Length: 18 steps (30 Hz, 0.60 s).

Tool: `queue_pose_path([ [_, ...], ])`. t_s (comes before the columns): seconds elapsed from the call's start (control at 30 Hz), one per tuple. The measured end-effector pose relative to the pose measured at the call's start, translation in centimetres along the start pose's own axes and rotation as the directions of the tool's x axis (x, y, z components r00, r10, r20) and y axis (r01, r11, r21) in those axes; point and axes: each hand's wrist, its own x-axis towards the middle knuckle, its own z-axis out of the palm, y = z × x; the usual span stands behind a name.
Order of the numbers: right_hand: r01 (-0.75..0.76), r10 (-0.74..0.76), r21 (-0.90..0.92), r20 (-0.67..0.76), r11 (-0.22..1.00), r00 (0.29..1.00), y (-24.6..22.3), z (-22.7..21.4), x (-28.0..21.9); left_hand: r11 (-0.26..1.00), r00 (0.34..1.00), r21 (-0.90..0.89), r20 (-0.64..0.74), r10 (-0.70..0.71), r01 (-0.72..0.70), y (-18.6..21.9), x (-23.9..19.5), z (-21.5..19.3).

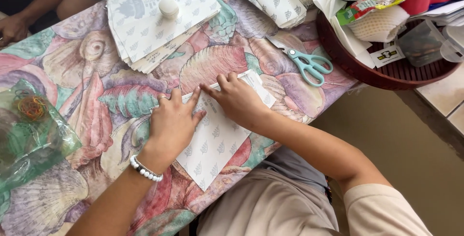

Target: Manually folding printed paper sheets into bags or liners on a table.

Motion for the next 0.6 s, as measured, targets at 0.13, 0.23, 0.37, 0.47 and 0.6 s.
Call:
queue_pose_path([
  [0.13, 0.020, -0.020, -0.005, -0.006, 1.000, 1.000, 0.4, 0.6, -0.1, 0.999, 0.999, -0.023, 0.019, 0.031, -0.030, -0.5, -0.5, -0.3],
  [0.23, 0.075, -0.078, -0.032, -0.100, 0.997, 0.992, 0.7, 1.2, -1.1, 0.999, 0.999, -0.034, 0.025, 0.032, -0.031, -0.5, -1.3, -0.9],
  [0.37, 0.263, -0.290, -0.166, -0.161, 0.950, 0.944, 3.3, 1.4, -1.7, 1.000, 1.000, -0.005, -0.020, -0.018, 0.017, -0.3, -1.5, 0.1],
  [0.47, 0.151, -0.152, -0.023, -0.245, 0.988, 0.958, 3.5, 3.3, -1.8, 0.999, 0.999, -0.030, -0.039, -0.029, 0.027, -0.8, -1.7, 0.1],
  [0.6, 0.103, -0.111, -0.054, -0.194, 0.993, 0.975, 6.3, 4.6, -3.1, 0.998, 1.000, -0.060, -0.012, -0.011, 0.011, -2.0, -2.2, 0.4],
])
